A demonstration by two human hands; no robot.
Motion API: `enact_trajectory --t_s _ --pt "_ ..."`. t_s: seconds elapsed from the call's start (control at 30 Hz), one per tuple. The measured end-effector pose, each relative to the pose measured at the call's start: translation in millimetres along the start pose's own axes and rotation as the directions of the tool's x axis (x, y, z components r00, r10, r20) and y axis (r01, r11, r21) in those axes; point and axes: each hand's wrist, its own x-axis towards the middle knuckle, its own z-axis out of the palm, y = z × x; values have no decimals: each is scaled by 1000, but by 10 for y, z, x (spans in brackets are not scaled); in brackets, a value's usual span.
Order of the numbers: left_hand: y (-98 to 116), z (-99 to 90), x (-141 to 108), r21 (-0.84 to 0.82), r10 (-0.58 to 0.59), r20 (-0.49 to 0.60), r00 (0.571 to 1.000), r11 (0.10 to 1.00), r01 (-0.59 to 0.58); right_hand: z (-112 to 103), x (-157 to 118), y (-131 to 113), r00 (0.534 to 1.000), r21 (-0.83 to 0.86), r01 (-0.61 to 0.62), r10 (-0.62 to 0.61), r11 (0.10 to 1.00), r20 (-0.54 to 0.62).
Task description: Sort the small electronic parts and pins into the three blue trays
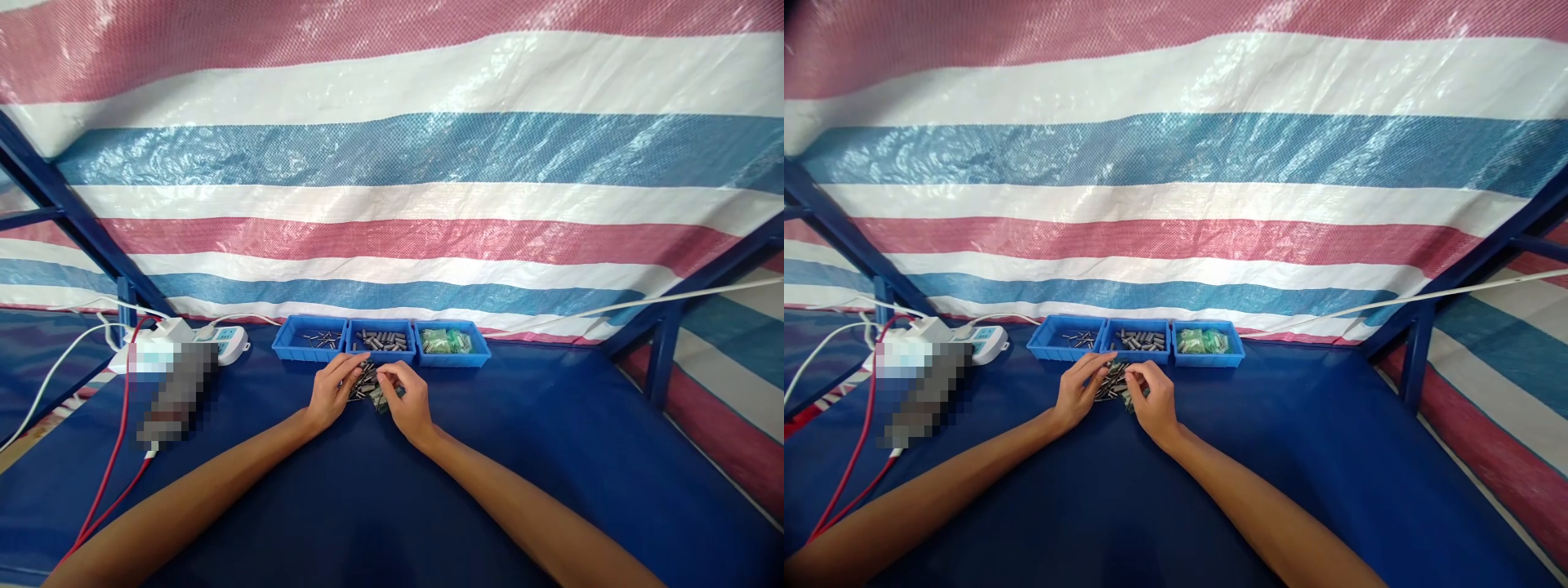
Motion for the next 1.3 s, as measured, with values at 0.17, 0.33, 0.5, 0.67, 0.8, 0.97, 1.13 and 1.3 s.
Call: enact_trajectory --t_s 0.17,0.33,0.5,0.67,0.8,0.97,1.13,1.3 --pt "-2 1 5 12 9 -21 1000 1000 -8 2 -13 19 1000 16 -14 15 1000 -25" --pt "10 -5 6 27 13 2 1000 1000 -13 10 -35 47 999 46 -35 36 998 -38" --pt "13 3 8 -2 -5 5 1000 1000 5 10 -38 38 998 55 -25 28 998 -58" --pt "13 8 15 -13 31 6 999 999 -31 7 -35 38 998 27 -21 22 999 -59" --pt "23 4 23 -16 62 13 998 998 -62 2 -29 44 999 1 -2 2 1000 -53" --pt "30 4 28 -25 66 19 998 998 -66 -1 -32 45 997 7 2 -2 1000 -75" --pt "22 8 28 -33 73 8 997 997 -72 8 -41 52 998 45 -16 18 999 -60" --pt "26 8 30 -40 67 19 998 997 -66 13 -38 37 998 52 -6 9 999 -67"
